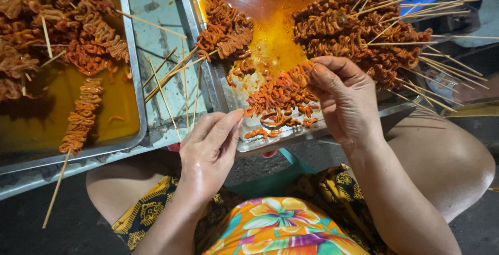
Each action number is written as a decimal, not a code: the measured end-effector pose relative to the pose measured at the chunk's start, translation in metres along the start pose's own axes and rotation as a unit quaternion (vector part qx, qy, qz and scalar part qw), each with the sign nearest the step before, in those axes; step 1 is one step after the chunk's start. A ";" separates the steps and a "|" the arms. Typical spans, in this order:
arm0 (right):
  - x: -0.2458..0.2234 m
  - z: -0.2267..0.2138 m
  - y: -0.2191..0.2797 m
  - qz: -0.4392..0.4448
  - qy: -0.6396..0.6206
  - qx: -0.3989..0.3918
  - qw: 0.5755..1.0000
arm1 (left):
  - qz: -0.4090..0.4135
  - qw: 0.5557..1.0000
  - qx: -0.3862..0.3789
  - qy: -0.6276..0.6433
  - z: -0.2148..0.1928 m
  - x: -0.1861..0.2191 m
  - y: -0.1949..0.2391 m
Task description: The person skewers pieces of marinated food onto wooden sticks by hand, taking pieces from a metal tray and sliding them onto the skewers one at a time.
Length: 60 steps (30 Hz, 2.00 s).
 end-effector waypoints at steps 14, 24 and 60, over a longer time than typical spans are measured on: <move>-0.005 0.004 0.001 -0.051 0.072 -0.017 0.996 | 0.037 0.999 0.029 -0.013 0.000 0.008 0.005; -0.004 -0.002 -0.004 0.090 0.049 0.015 0.995 | -0.034 0.998 0.008 0.046 0.014 -0.006 0.005; 0.029 0.056 0.008 0.042 -0.007 -0.046 0.998 | -0.130 0.988 -0.017 0.079 0.021 -0.017 -0.006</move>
Point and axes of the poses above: each hand's wrist, its own y-axis away from the middle knuckle, its own z-axis out of the palm, x = y × z, the point moved 4 cm from there along -y, towards the middle knuckle, and after that the axes turned 15 degrees about -z, right-handed, at the moved point
